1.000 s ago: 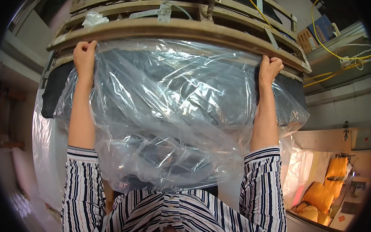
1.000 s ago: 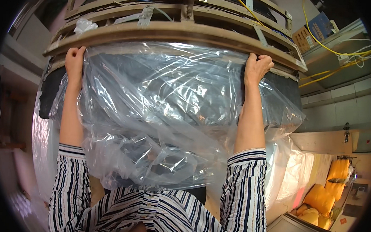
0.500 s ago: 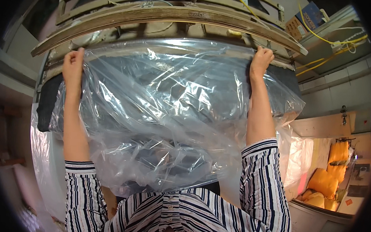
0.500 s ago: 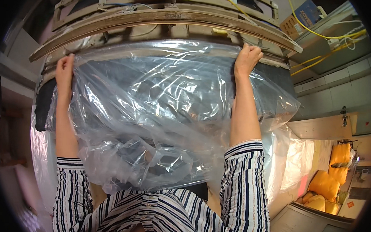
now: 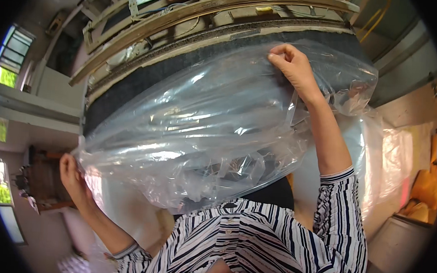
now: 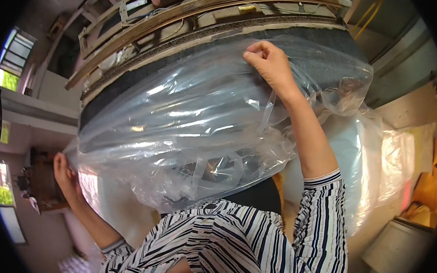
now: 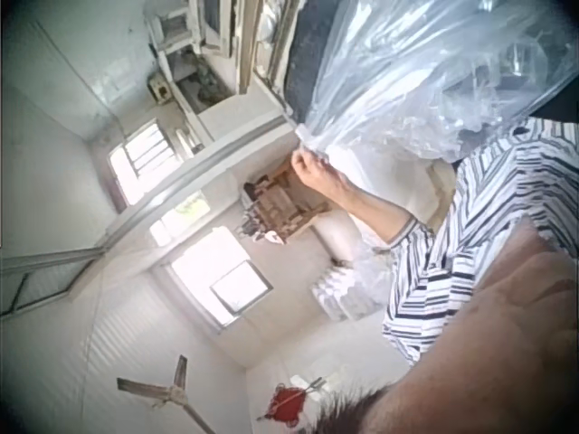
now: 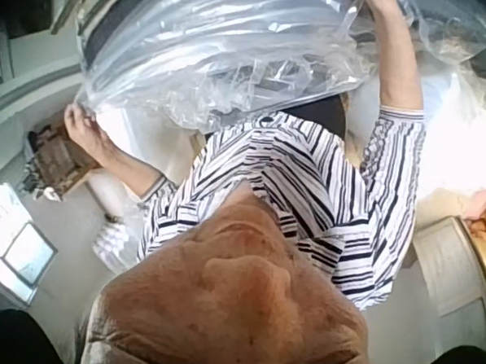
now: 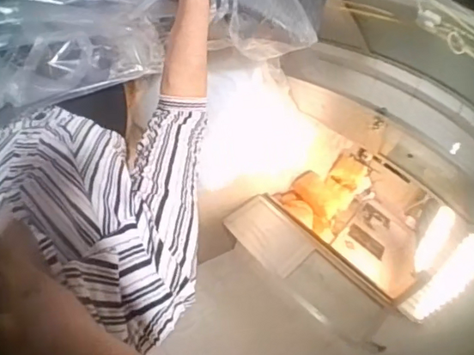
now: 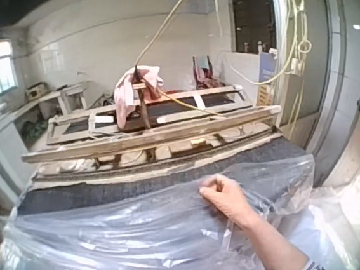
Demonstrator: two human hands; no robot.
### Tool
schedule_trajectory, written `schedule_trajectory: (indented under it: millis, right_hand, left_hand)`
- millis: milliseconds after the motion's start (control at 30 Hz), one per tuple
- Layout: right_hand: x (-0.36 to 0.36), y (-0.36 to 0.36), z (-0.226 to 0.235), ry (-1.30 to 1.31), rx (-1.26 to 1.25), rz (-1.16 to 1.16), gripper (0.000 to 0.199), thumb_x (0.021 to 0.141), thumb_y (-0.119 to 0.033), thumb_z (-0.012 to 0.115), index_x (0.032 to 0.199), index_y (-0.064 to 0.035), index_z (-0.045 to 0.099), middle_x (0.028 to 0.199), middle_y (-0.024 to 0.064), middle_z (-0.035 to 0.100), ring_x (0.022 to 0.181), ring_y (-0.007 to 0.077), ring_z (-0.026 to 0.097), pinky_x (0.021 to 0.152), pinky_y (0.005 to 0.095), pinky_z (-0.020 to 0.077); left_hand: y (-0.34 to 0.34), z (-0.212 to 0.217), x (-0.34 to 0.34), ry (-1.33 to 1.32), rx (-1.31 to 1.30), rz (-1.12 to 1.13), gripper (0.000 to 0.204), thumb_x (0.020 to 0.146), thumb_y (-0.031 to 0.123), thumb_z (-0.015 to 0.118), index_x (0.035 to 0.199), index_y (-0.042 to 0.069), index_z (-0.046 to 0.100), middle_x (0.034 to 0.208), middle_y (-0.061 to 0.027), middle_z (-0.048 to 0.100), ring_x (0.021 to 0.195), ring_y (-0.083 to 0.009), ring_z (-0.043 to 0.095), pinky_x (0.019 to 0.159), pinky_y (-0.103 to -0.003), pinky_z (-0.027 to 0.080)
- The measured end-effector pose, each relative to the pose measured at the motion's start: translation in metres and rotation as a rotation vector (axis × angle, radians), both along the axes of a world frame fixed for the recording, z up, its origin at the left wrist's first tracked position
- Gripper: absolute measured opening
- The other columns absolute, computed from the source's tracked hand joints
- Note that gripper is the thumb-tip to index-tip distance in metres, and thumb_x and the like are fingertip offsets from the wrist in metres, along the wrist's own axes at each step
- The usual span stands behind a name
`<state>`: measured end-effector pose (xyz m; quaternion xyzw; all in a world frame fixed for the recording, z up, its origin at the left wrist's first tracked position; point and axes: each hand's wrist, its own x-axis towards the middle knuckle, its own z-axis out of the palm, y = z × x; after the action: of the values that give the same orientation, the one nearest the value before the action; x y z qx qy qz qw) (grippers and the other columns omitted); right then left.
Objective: Wrapping a large piece of furniture with protective plastic sheeting.
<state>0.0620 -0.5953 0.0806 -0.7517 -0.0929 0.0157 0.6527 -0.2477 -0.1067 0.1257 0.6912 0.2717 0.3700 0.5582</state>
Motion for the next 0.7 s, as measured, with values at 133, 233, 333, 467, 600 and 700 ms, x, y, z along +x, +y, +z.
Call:
schedule_trajectory:
  millis: [133, 233, 333, 467, 600, 700]
  right_hand:
    - [-0.017, 0.01, 0.0, -0.206, -0.001, -0.065, 0.013, 0.074, -0.016, 0.07, 0.078, -0.0039, 0.065, 0.061, -0.0043, 0.052, 0.058, 0.0041, 0.044, 0.054, 0.0209, 0.0382]
    - [-0.035, 0.016, 0.009, -0.25, -0.097, -0.1, 0.022, 0.071, -0.016, 0.071, 0.089, -0.0056, 0.064, 0.057, -0.0012, 0.05, 0.053, 0.0086, 0.046, 0.052, 0.0238, 0.0389]
    - [-0.042, 0.02, 0.01, -0.303, -0.213, -0.177, 0.031, 0.071, -0.017, 0.07, 0.098, -0.0066, 0.061, 0.057, 0.0007, 0.053, 0.052, 0.0131, 0.05, 0.052, 0.0265, 0.0405]
    - [-0.046, 0.02, 0.017, -0.308, -0.266, -0.192, 0.036, 0.071, -0.016, 0.07, 0.103, -0.007, 0.058, 0.058, 0.0025, 0.054, 0.052, 0.0167, 0.052, 0.052, 0.029, 0.0413]
    - [-0.058, 0.029, 0.038, -0.287, -0.231, -0.114, 0.037, 0.071, -0.016, 0.069, 0.106, -0.006, 0.057, 0.058, 0.0018, 0.053, 0.052, 0.0137, 0.05, 0.051, 0.0273, 0.0399]
    - [-0.067, 0.025, 0.049, -0.181, -0.085, -0.027, 0.036, 0.075, -0.014, 0.068, 0.107, -0.0026, 0.057, 0.061, -0.0006, 0.054, 0.054, 0.0095, 0.05, 0.052, 0.0249, 0.0397]
  left_hand:
    - [-0.029, 0.002, -0.012, 0.338, 0.149, 0.033, 0.01, 0.085, 0.014, 0.061, 0.091, 0.007, 0.059, 0.072, 0.0024, 0.051, 0.056, -0.0054, 0.044, 0.045, -0.02, 0.035]
    - [-0.035, 0.007, 0.007, 0.857, 1.159, 0.051, 0.018, 0.074, 0.008, 0.063, 0.091, 0.004, 0.059, 0.084, -0.0081, 0.055, 0.081, -0.0273, 0.054, 0.073, -0.036, 0.044]
    - [-0.087, 0.026, 0.075, 0.634, 1.447, -0.05, 0.021, 0.072, 0.001, 0.063, 0.093, 0.006, 0.062, 0.095, -0.009, 0.058, 0.09, -0.0285, 0.055, 0.076, -0.036, 0.044]
    - [-0.202, 0.047, 0.174, 0.046, 1.152, -0.61, 0.023, 0.072, 0.003, 0.067, 0.094, 0.008, 0.066, 0.092, -0.0074, 0.062, 0.086, -0.0243, 0.059, 0.075, -0.033, 0.044]
    - [-0.277, 0.05, 0.252, -0.279, 1.349, -0.797, 0.027, 0.07, 0.006, 0.071, 0.096, 0.012, 0.068, 0.095, -0.0042, 0.063, 0.087, -0.0234, 0.059, 0.074, -0.035, 0.045]
    - [-0.291, 0.047, 0.29, -0.332, 1.344, -0.978, 0.027, 0.069, 0.009, 0.072, 0.095, 0.012, 0.068, 0.091, -0.0031, 0.063, 0.086, -0.0212, 0.059, 0.075, -0.032, 0.045]
